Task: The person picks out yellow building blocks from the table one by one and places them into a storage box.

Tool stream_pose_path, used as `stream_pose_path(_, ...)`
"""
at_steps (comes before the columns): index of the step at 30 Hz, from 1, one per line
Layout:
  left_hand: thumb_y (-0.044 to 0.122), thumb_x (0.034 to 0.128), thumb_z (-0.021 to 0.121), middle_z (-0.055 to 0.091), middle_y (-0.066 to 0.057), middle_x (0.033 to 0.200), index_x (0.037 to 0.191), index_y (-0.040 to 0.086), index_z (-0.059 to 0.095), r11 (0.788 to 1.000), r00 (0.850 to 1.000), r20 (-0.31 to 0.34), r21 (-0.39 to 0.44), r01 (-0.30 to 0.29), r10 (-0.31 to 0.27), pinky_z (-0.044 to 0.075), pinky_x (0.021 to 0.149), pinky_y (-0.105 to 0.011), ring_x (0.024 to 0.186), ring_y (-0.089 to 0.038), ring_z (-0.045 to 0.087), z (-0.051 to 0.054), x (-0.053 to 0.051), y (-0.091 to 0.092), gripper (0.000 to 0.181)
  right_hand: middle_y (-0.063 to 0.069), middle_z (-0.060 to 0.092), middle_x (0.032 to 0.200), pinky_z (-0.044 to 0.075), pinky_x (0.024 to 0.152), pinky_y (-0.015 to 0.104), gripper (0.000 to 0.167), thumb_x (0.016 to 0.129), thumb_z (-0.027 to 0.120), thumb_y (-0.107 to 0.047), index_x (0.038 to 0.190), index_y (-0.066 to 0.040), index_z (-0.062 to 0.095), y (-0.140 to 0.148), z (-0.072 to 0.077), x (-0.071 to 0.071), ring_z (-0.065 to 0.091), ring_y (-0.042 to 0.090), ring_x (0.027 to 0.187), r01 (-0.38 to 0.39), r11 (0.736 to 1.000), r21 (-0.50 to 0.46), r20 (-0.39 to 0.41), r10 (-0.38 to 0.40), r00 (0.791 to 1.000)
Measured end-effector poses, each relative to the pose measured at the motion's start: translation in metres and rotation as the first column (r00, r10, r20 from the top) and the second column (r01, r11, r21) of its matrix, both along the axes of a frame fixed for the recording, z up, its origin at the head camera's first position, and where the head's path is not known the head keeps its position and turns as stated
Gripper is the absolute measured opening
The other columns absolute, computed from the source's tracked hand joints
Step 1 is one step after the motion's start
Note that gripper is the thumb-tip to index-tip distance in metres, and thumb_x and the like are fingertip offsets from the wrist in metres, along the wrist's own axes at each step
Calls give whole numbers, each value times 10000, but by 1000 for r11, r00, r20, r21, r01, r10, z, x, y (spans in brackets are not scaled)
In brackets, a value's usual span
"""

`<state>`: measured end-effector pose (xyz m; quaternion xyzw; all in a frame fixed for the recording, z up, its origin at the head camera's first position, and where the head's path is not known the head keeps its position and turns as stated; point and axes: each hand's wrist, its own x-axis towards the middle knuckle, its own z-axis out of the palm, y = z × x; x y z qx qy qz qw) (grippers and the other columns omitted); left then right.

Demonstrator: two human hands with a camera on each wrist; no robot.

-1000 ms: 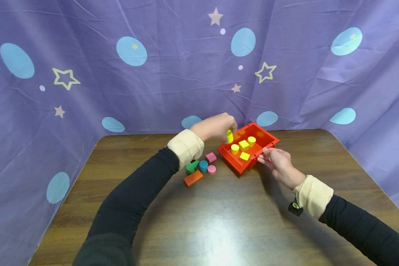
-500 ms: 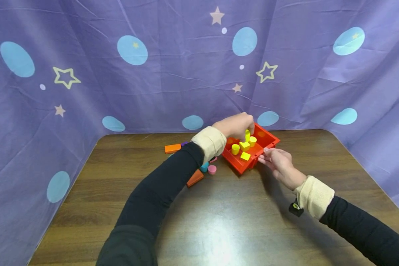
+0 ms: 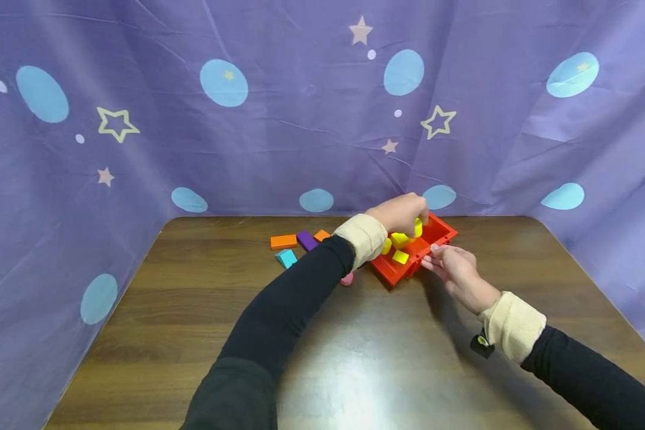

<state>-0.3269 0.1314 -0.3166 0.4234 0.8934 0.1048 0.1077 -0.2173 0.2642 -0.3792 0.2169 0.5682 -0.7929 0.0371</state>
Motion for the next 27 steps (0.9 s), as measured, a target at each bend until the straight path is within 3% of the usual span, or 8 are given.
stream_pose_path(6,15,857,770,708,-20,1216,1219,70,742,1000,1000,-24,23,10,-10,481,863,-183,1037,-140,593,-15,-4,11,367,18,601,764,593,759,254,85,988,473,52,1013,2,537,5,-2,4,663,115,701,-4,1000,-16,12,4,1000)
stream_pose_path(9,9,858,761,702,-16,1200,1197,71,743,999,999,-27,37,17,-16,476,838,-182,1012,-141,586,-20,-5,14,345,21,604,730,595,744,254,104,989,473,55,964,-7,554,6,-3,4,665,119,689,0,1000,-22,-1,0,1000)
stream_pose_path(16,8,878,734,718,-14,1150,1151,72,764,999,1000,-22,46,22,-21,474,830,-177,978,-145,602,-26,-4,17,282,26,631,750,595,739,252,229,969,447,91,863,-16,619,4,-3,2,667,115,683,-17,999,-32,-46,15,999)
stream_pose_path(23,15,860,743,729,6,1140,1138,92,775,999,999,-40,39,21,-19,466,872,-177,1007,-115,617,-33,-5,20,290,30,638,714,598,711,257,186,988,468,73,881,-14,594,2,-3,-1,667,120,659,-6,1000,-25,-37,5,999)
stream_pose_path(27,-55,848,689,699,9,966,1035,70,796,998,997,-50,28,62,-60,431,761,-175,869,-113,554,-37,-6,23,249,27,635,718,597,717,257,174,991,473,71,891,-12,590,2,-4,-1,667,120,663,-7,1000,-24,-36,6,999)
